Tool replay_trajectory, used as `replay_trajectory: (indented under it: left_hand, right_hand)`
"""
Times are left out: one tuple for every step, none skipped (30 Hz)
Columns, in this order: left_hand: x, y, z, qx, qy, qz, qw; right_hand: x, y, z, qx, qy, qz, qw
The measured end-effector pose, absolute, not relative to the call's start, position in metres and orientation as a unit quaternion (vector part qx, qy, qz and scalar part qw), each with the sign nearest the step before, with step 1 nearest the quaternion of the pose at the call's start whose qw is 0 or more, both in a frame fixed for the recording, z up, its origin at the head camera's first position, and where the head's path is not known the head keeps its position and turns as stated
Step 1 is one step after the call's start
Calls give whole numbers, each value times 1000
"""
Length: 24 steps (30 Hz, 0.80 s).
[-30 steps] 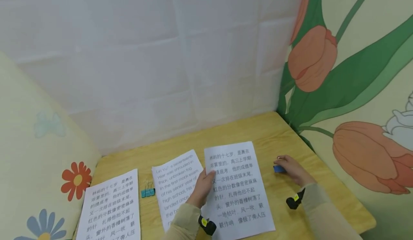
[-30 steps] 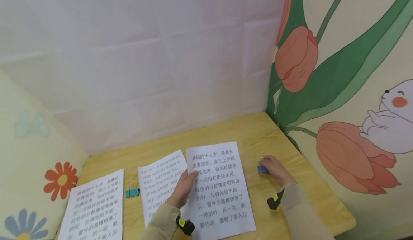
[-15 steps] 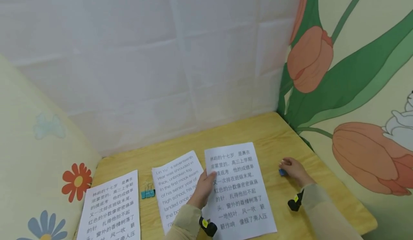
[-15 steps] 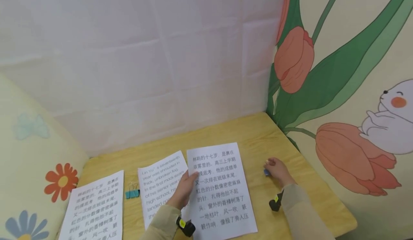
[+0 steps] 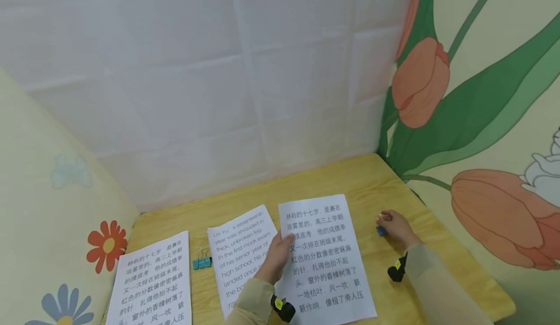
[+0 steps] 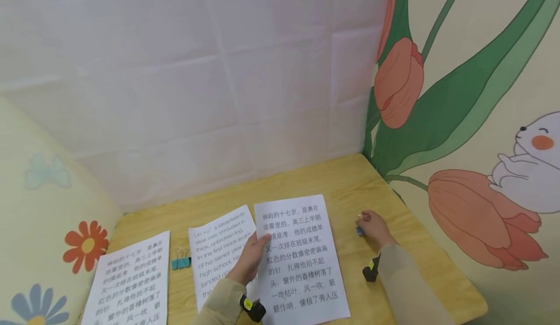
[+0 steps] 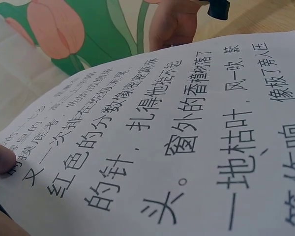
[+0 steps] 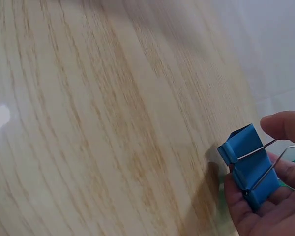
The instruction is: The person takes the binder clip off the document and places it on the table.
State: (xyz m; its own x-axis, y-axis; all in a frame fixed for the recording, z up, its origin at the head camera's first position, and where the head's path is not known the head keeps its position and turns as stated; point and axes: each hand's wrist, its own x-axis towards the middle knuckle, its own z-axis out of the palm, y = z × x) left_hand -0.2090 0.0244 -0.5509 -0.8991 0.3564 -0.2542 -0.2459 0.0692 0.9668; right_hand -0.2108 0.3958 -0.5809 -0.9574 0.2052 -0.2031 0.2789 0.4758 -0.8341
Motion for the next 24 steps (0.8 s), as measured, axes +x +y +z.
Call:
replay_trajectory:
  left_hand:
    - [-209,25,-551,39,697,681,221]
    - [-209,25,-552,39,697,680,222]
    - [-209,25,-552,38,697,680,223]
    - [-210,25,-552,38,697,680,223]
    - [-210,25,-552,38,697,680,224]
    - [-210,25,-553,38,696,681,225]
    - [-210,25,-553,39,696,681,224]
    - [-211,25,-553,39,696,681,225]
    - [-211,25,-553,38,695,682,225]
    - [-211,25,-553,38,695,682,224]
    - [-212,25,-553,37,695,682,225]
    - [-212,25,-553,37,695,682,224]
    - [-212,25,-552,36,695,682,224]
    - [-212,25,-552,36,694,683,225]
    - [-212,26,-552,37,694,683,225]
    - [-212,26,-551,36,693,684,226]
    - [-212,26,-551,37,692,684,226]
    - [-212,27,-551,36,691,686,227]
    - [-212,27,-551,37,690,686,228]
    - [-212,28,-552,36,689,687,229]
    - [-212,29,-552,37,687,688,230]
    - [-213,29,-553,37,685,690,232]
    - [-213,30,-554,38,683,691,234]
    - [-214,31,-555,36,680,692,237]
  right_hand:
    - [-211,395,-581,138,859,-491,36]
    - [-211,394,-580,137,862,-488,34]
    - [-211,393,-580,137,860,-490,33]
    - [-211,393,-580,137,861,-489,33]
    - [-211,392,-579,136,862,-487,32]
    - [-212,391,-579,137,863,-486,31]
    - [-212,391,-579,139,863,-485,31]
    - [-213,390,-579,141,866,-479,31]
    - [-213,390,-579,143,868,-475,30]
    - [-214,389,-579,146,871,-469,29]
    - [-215,388,-579,149,872,-465,28]
    - [-216,387,-580,152,874,-460,26]
    - [-217,387,-580,155,875,-458,24]
    - [-219,386,-580,158,876,-455,23]
    - [-220,385,-581,161,875,-456,21]
    - [-220,384,-581,163,873,-458,22]
    - [-221,384,-582,165,872,-460,23]
    - [-222,383,-582,167,871,-461,23]
    - [-222,382,-582,168,870,-463,24]
    - [-222,381,-582,169,869,-465,25]
    - [-222,381,-583,170,867,-467,26]
    - [-222,380,-583,170,866,-470,26]
    - [-222,380,-583,170,865,-472,25]
    - [-222,379,-583,170,864,-473,25]
